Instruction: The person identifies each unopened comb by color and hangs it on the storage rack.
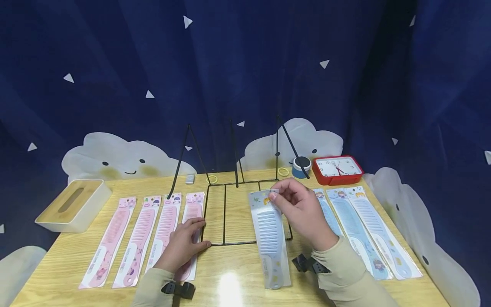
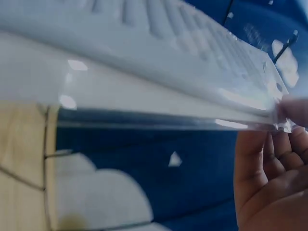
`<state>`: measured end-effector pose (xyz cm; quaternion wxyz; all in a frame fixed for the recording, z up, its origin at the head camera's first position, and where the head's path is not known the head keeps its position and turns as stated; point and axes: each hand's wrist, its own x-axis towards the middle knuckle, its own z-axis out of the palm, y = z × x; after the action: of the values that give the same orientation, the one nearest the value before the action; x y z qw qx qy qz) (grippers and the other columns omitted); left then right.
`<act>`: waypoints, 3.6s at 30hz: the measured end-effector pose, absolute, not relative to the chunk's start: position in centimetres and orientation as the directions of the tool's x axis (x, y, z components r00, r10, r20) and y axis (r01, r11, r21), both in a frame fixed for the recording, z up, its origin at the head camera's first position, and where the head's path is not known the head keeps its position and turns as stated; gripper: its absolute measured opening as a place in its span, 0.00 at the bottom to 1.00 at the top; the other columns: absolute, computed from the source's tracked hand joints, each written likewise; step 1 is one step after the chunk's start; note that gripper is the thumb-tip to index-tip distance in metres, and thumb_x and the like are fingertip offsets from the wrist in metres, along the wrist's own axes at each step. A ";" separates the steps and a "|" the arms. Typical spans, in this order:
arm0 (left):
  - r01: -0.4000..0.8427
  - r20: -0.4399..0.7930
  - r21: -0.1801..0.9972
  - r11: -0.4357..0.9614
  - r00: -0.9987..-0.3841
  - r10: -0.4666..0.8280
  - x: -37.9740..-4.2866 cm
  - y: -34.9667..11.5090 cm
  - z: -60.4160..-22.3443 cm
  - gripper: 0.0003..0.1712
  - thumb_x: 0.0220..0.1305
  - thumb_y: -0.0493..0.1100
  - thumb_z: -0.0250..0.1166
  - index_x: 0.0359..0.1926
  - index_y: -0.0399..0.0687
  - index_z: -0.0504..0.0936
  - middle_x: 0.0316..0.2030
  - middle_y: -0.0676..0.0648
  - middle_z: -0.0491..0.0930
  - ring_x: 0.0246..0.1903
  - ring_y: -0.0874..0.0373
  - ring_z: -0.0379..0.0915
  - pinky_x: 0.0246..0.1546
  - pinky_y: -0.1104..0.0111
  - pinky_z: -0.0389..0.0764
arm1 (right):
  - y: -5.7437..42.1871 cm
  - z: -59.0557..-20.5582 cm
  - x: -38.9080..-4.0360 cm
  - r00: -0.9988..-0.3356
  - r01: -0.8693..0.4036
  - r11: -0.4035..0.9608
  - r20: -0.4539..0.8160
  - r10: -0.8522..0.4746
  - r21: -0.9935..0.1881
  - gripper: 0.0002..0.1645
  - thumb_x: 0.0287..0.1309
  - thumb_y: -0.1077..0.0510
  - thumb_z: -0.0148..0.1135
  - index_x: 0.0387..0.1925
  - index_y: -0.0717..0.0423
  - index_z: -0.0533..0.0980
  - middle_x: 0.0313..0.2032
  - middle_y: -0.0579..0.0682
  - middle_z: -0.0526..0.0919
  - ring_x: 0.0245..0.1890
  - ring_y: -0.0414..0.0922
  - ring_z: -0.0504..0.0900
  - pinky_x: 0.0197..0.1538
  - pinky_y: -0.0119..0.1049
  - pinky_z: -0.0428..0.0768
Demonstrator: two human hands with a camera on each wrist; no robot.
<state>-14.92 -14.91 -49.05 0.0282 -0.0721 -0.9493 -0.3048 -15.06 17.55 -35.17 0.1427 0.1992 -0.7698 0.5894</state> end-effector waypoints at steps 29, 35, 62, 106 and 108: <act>0.157 0.107 0.552 0.819 -0.987 0.118 -14.9 -15.0 -49.1 0.37 0.49 0.51 0.80 0.59 0.42 0.81 0.61 0.47 0.76 0.54 0.46 0.70 0.53 0.44 0.68 | 12.3 -31.6 -14.7 -0.770 -0.633 0.082 0.614 -0.174 -0.770 0.08 0.60 0.75 0.61 0.38 0.63 0.78 0.29 0.50 0.79 0.22 0.42 0.74 0.24 0.32 0.76; 0.160 0.113 0.559 0.814 -0.987 0.117 -14.9 -14.9 -49.1 0.37 0.49 0.51 0.80 0.59 0.42 0.81 0.61 0.47 0.77 0.54 0.45 0.70 0.52 0.44 0.67 | 12.2 -32.0 -16.1 -0.798 -0.600 0.128 0.581 -0.162 -0.789 0.04 0.63 0.72 0.62 0.38 0.65 0.78 0.31 0.51 0.79 0.24 0.41 0.76 0.27 0.30 0.78; 0.158 0.115 0.556 0.816 -0.987 0.113 -14.9 -14.9 -49.4 0.37 0.47 0.51 0.80 0.58 0.42 0.82 0.60 0.48 0.78 0.55 0.46 0.71 0.54 0.43 0.68 | 10.7 -30.4 -25.1 -0.913 -0.407 0.226 0.395 -0.098 -0.885 0.11 0.67 0.56 0.65 0.45 0.59 0.80 0.38 0.52 0.80 0.37 0.45 0.78 0.39 0.33 0.81; 0.177 0.141 0.571 0.802 -0.983 0.117 -15.0 -15.1 -49.4 0.36 0.47 0.51 0.80 0.57 0.41 0.82 0.60 0.47 0.78 0.59 0.43 0.71 0.56 0.42 0.67 | 14.4 -33.2 -29.5 -0.954 -0.292 0.342 0.300 -0.031 -0.893 0.16 0.68 0.54 0.63 0.48 0.62 0.80 0.38 0.52 0.84 0.39 0.42 0.79 0.42 0.32 0.74; 0.179 0.141 0.571 0.801 -0.983 0.119 -15.0 -15.1 -49.4 0.36 0.47 0.51 0.80 0.57 0.41 0.82 0.60 0.47 0.78 0.59 0.43 0.71 0.56 0.42 0.67 | 15.5 -33.8 -29.4 -0.956 -0.288 0.380 0.289 -0.057 -0.879 0.17 0.69 0.52 0.62 0.49 0.62 0.80 0.40 0.52 0.83 0.40 0.43 0.78 0.43 0.33 0.74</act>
<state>-15.01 -15.09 -49.39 0.0492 -0.0784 -0.9477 -0.3053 -29.40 15.54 -33.80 0.1055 0.1049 -0.8240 0.5468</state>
